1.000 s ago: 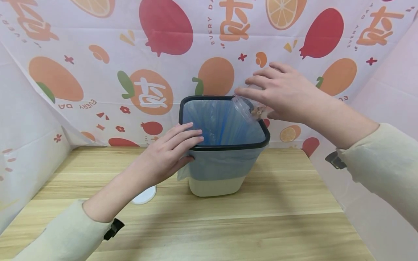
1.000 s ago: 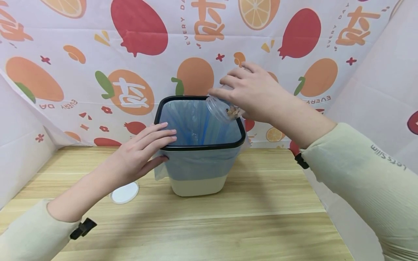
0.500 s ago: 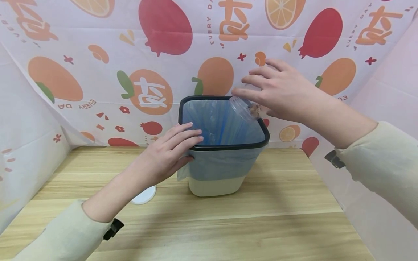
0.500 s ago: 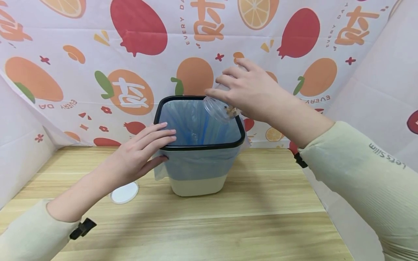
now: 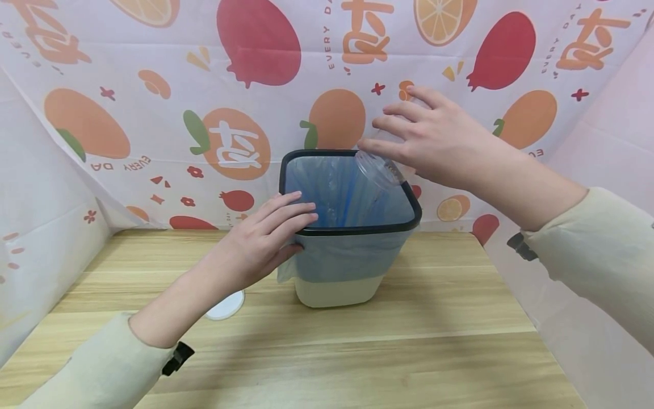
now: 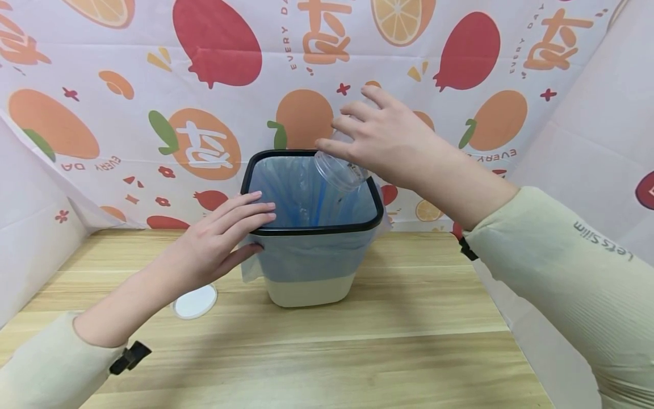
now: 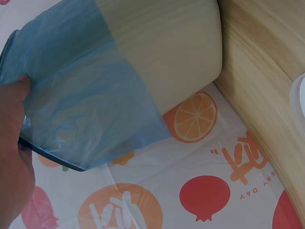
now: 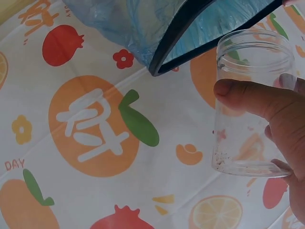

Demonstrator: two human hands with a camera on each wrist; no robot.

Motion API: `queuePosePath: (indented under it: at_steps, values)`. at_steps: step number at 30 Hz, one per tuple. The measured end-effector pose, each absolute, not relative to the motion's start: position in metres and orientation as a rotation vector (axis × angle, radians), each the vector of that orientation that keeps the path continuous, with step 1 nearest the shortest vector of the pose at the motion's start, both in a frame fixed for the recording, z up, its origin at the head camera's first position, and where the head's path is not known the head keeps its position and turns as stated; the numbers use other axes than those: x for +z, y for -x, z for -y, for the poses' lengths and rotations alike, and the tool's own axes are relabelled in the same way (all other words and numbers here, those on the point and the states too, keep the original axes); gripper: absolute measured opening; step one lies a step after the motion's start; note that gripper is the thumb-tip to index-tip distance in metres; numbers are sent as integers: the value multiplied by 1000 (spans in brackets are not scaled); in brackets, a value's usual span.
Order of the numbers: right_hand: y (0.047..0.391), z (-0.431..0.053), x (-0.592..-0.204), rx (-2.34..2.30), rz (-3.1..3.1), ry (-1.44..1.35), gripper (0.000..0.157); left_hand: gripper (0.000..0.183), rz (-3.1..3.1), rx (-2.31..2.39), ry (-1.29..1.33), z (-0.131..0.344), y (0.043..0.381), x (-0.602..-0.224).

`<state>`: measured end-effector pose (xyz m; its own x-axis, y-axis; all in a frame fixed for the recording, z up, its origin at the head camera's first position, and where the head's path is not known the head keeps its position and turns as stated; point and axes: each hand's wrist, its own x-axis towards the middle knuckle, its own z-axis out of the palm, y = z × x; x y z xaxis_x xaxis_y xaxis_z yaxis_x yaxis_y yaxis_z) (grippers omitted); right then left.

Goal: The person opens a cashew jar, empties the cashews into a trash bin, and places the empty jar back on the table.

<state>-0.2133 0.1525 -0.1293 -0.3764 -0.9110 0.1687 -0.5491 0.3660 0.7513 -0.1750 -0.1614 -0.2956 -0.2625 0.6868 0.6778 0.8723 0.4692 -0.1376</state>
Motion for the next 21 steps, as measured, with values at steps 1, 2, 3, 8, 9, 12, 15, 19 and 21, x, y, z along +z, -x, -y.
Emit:
queuePosePath:
  at_steps: [1, 2, 3, 8, 9, 12, 15, 19, 21]
  values:
    - [214, -152, -129, -811, 2054, -1257, 95, 67, 2030, -346, 1291, 161, 175, -296]
    - [214, -152, -129, -812, 2055, -1255, 95, 67, 2029, -346, 1291, 162, 176, -296]
    - [214, -152, -129, -814, 2059, -1252, 95, 67, 2029, -347, 1291, 162, 176, -296]
    - [215, -153, -131, -829, 2075, -1238, 96, 67, 2030, -349, 1295, 162, 177, -296]
    - [215, -153, -131, -827, 2076, -1239, 96, 67, 2030, -350, 1295, 162, 177, -296]
    - [216, -155, -132, -804, 2076, -1250, 95, 66, 2031, -353, 1294, 162, 177, -296]
    - [217, -159, -133, -780, 2084, -1256, 93, 65, 2035, -357, 1292, 162, 176, -296]
    - [217, -166, -135, -751, 2126, -1246, 94, 66, 2041, -356, 1289, 162, 176, -296]
    - [218, -171, -137, -733, 2151, -1239, 99, 67, 2043, -350, 1286, 162, 176, -296]
